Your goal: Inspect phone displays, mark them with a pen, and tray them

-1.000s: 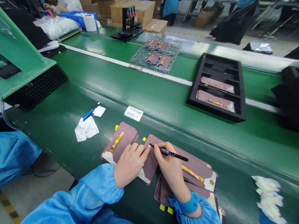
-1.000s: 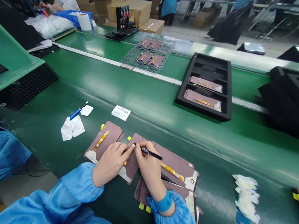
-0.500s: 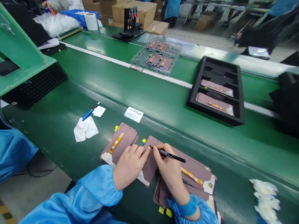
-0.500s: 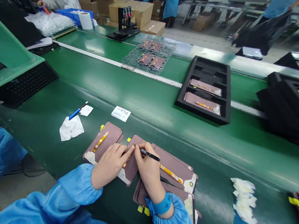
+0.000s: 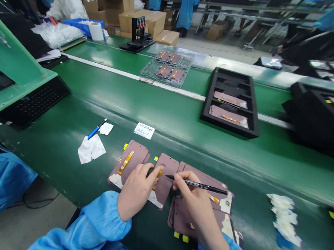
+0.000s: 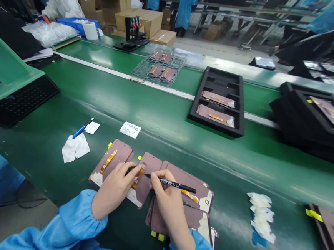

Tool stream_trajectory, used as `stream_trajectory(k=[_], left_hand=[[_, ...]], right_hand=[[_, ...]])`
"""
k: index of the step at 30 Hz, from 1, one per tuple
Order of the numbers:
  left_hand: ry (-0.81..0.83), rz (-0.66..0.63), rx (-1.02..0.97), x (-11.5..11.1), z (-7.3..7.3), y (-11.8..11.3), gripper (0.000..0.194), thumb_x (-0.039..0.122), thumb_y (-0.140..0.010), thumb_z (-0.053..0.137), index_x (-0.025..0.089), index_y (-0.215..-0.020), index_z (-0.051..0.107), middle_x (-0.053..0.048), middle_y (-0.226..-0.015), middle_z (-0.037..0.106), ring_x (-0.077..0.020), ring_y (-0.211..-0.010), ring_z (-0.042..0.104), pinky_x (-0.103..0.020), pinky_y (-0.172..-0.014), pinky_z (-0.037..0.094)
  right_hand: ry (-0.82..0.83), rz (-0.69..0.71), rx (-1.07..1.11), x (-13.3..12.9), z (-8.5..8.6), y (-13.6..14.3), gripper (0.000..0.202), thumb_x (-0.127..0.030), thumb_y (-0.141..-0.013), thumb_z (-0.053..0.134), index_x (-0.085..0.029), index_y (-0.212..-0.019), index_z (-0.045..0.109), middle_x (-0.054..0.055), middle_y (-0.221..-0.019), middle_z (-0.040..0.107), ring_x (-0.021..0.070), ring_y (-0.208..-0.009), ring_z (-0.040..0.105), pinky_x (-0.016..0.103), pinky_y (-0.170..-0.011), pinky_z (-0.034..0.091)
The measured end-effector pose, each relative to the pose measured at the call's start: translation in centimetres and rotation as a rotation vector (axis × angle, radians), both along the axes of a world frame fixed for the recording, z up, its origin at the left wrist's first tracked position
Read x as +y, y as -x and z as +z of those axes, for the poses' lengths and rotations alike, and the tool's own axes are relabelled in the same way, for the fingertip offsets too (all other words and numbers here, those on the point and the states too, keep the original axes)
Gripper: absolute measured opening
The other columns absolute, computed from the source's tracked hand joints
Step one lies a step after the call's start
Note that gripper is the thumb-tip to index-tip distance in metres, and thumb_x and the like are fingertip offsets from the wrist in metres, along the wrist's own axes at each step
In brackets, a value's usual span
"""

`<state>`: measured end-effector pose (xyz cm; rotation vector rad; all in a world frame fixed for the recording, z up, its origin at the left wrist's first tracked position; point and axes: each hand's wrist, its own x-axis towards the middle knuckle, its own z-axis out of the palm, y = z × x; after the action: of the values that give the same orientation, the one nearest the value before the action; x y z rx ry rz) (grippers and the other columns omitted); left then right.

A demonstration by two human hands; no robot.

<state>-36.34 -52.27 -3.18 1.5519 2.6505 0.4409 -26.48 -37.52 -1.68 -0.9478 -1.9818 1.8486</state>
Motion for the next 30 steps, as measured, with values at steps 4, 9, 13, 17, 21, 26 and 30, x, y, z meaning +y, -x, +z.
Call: stream_trajectory(k=[4,9,13,17,21,26,30], left_hand=[[-0.059,0.063,-0.089,-0.8,0.2,-0.7,0.042,0.022,-0.098,0.039,0.015,-0.140,0.038,-0.013,-0.125,0.060,-0.0243,-0.104,0.056,-0.042,-0.086,0.051],[-0.150,0.043,-0.320,-0.9,0.5,-1.1,0.045,0.019,-0.097,0.040,0.022,-0.142,0.035,-0.010,-0.130,0.059,-0.0228,-0.116,0.052,-0.043,-0.095,0.049],[-0.282,0.177,-0.583,-0.5,0.3,-0.9,0.043,0.024,-0.095,0.046,0.025,-0.138,0.041,-0.009,-0.128,0.057,-0.0211,-0.115,0.052,-0.042,-0.097,0.048],[-0.353,0.304,-0.938,0.5,-0.6,-0.5,0.059,0.018,-0.086,0.052,0.022,-0.143,0.035,-0.009,-0.118,0.054,-0.0135,-0.078,0.058,-0.033,-0.073,0.054],[-0.431,0.347,-1.203,0.3,0.1,0.6,0.069,0.021,-0.081,0.057,0.019,-0.145,0.030,-0.007,-0.106,0.059,-0.0127,-0.077,0.060,-0.032,-0.078,0.052],[-0.504,0.456,-1.174,-3.6,3.2,4.1,0.063,0.037,-0.081,0.063,0.016,-0.136,0.043,-0.011,-0.114,0.064,-0.0224,-0.100,0.063,-0.035,-0.086,0.051],[-0.398,0.546,-1.015,-6.5,3.9,6.9,0.054,0.046,-0.082,0.060,0.014,-0.125,0.056,-0.013,-0.120,0.065,-0.0277,-0.104,0.063,-0.040,-0.085,0.053]], right_hand=[[0.209,-0.012,0.029,-0.7,0.6,-0.7,0.036,-0.055,-0.077,0.066,-0.021,-0.070,0.058,0.000,-0.067,0.054,0.0175,-0.068,0.051,0.030,-0.066,0.040],[0.368,-0.022,0.085,-1.3,0.4,-0.1,0.035,-0.054,-0.075,0.069,-0.022,-0.070,0.058,-0.001,-0.066,0.054,0.0176,-0.067,0.050,0.030,-0.066,0.041],[0.391,-0.046,0.099,-1.2,0.7,0.0,0.039,-0.056,-0.070,0.072,-0.021,-0.066,0.057,-0.001,-0.064,0.053,0.0171,-0.067,0.049,0.030,-0.066,0.039],[0.424,0.028,0.105,-1.0,0.4,-0.7,0.035,-0.051,-0.071,0.072,-0.020,-0.065,0.056,-0.001,-0.061,0.050,0.0157,-0.063,0.045,0.028,-0.062,0.036],[0.395,0.088,0.135,-0.3,0.3,-2.4,0.030,-0.045,-0.078,0.067,-0.020,-0.065,0.054,-0.002,-0.061,0.047,0.0146,-0.062,0.042,0.027,-0.060,0.033],[0.233,0.157,0.150,1.2,1.0,-3.6,0.026,-0.042,-0.084,0.060,-0.022,-0.070,0.054,-0.002,-0.067,0.048,0.0154,-0.066,0.046,0.027,-0.061,0.036],[0.041,0.134,0.053,1.6,0.4,-2.3,0.023,-0.042,-0.082,0.059,-0.022,-0.073,0.053,-0.002,-0.067,0.049,0.0154,-0.062,0.047,0.028,-0.060,0.039]])
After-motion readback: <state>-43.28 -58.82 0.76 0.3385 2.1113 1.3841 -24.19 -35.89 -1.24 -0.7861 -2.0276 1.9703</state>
